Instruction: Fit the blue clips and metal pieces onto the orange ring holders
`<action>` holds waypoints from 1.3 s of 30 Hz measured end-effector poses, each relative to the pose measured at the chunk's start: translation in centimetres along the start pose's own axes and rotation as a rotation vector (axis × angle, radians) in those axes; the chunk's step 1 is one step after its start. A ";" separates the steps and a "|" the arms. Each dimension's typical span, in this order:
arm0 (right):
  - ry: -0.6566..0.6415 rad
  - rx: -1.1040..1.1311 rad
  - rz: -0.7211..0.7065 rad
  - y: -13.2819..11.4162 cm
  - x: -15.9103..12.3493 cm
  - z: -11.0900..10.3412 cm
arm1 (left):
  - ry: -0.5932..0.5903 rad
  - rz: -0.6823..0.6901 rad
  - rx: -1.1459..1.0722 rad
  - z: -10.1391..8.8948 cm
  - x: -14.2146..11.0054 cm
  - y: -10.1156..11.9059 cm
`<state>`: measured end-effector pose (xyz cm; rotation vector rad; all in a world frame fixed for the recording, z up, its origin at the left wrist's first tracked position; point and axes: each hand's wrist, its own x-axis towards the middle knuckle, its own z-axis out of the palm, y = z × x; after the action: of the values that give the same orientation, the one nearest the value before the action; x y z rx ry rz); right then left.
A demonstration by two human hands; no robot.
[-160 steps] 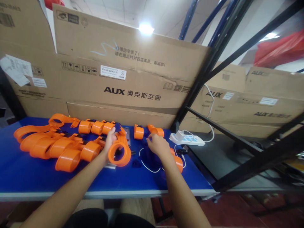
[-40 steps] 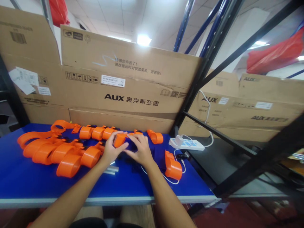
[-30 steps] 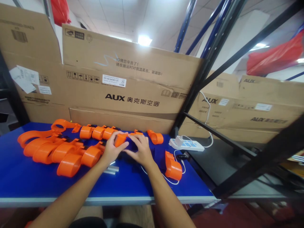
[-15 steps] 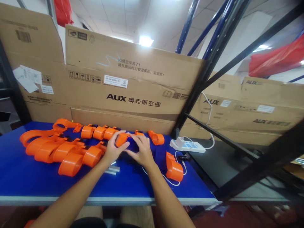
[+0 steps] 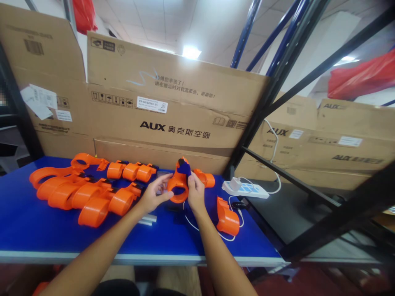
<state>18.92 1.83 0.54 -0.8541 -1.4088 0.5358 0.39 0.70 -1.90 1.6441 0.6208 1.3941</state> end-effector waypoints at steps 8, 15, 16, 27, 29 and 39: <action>-0.008 0.013 0.307 0.2 -0.1 0.4 | -0.074 -0.039 0.039 0.6 -0.4 0.3; -0.059 -0.111 0.306 1.1 0.3 0.3 | 0.054 -0.022 -0.076 0.4 -0.1 -1.0; -0.064 -0.122 0.300 1.1 0.3 0.3 | 0.061 -0.014 -0.075 0.4 -0.1 -1.1; -0.232 -0.299 0.101 0.4 -0.3 0.4 | 0.168 -0.013 -0.172 0.4 -0.2 -1.1; -0.347 -0.355 -0.008 -0.1 -0.6 0.4 | 0.269 -0.038 -0.189 0.3 -0.1 -1.2; -0.907 -0.621 -0.391 -2.4 -2.4 1.7 | 0.681 -0.129 -0.081 -1.1 0.3 0.0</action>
<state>16.54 -1.15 0.82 -0.8011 -2.5960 0.1571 -0.59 1.27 -1.75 1.0197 1.0151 1.8552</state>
